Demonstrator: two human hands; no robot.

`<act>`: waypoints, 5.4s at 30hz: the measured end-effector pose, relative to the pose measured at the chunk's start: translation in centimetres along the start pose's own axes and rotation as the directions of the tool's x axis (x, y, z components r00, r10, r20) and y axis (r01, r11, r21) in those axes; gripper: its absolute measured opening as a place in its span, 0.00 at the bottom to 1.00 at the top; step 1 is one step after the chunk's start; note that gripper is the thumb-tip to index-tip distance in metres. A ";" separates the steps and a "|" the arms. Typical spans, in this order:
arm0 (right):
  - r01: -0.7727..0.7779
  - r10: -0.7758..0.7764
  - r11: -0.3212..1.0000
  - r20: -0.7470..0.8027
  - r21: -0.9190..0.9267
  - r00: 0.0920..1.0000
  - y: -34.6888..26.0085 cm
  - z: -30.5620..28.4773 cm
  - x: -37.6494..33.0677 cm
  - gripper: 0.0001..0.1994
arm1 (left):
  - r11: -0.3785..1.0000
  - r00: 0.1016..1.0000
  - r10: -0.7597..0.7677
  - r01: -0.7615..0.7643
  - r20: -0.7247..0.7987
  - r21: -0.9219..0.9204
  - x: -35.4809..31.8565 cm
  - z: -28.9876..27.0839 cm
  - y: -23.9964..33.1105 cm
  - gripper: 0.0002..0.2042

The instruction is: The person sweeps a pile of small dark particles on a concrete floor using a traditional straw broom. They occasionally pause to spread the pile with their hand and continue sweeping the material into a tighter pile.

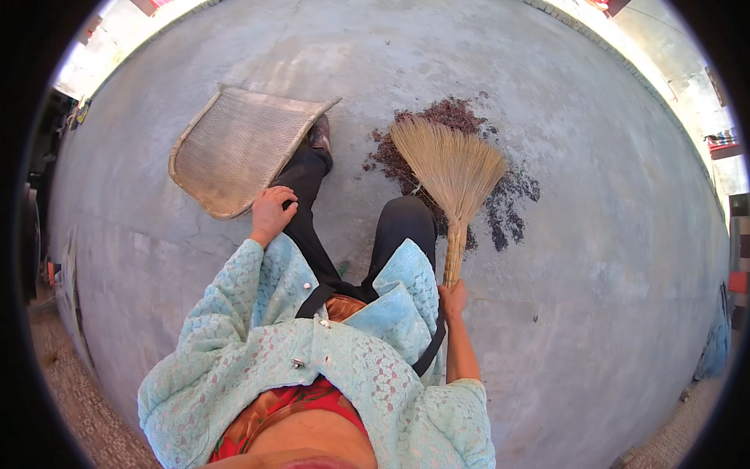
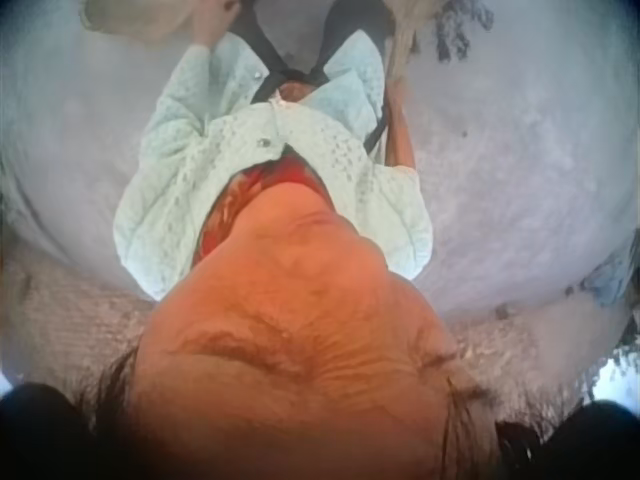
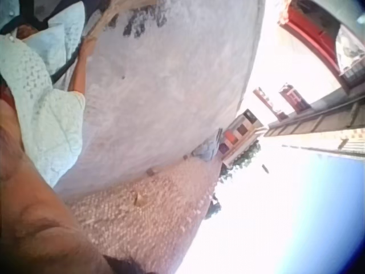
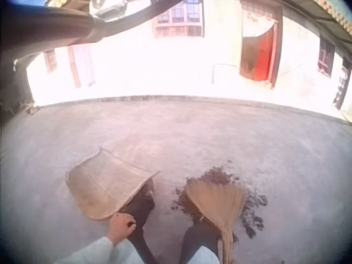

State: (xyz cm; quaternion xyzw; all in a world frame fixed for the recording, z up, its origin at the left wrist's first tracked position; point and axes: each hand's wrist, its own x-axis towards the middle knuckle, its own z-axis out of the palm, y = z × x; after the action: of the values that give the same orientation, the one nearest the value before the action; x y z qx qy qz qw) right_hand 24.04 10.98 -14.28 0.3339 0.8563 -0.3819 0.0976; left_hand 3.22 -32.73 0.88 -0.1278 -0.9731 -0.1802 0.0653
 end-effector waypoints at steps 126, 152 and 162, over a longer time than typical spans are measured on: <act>0.100 -0.098 0.969 0.020 -0.227 0.995 2.5 1.5 5.8 0.17 | 1.000 0.999 -0.029 0.029 0.029 0.008 0.4 -0.2 -0.8 0.06; 0.062 -0.057 0.992 0.046 -0.112 0.997 2.8 3.7 7.5 0.15 | 1.000 0.999 -0.029 0.030 0.042 -0.006 0.6 0.3 -0.6 0.05; 0.102 -0.099 0.982 0.022 -0.161 0.995 -1.7 0.5 3.8 0.16 | 0.999 1.000 -0.020 0.020 0.000 0.050 -0.2 0.7 -1.2 0.05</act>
State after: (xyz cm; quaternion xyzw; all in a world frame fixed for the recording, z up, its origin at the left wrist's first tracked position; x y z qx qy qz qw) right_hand 19.97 11.65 -15.22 0.2784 0.8996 -0.3177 0.1110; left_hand 3.03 -33.65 -0.21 -0.1163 -0.9785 -0.1566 0.0665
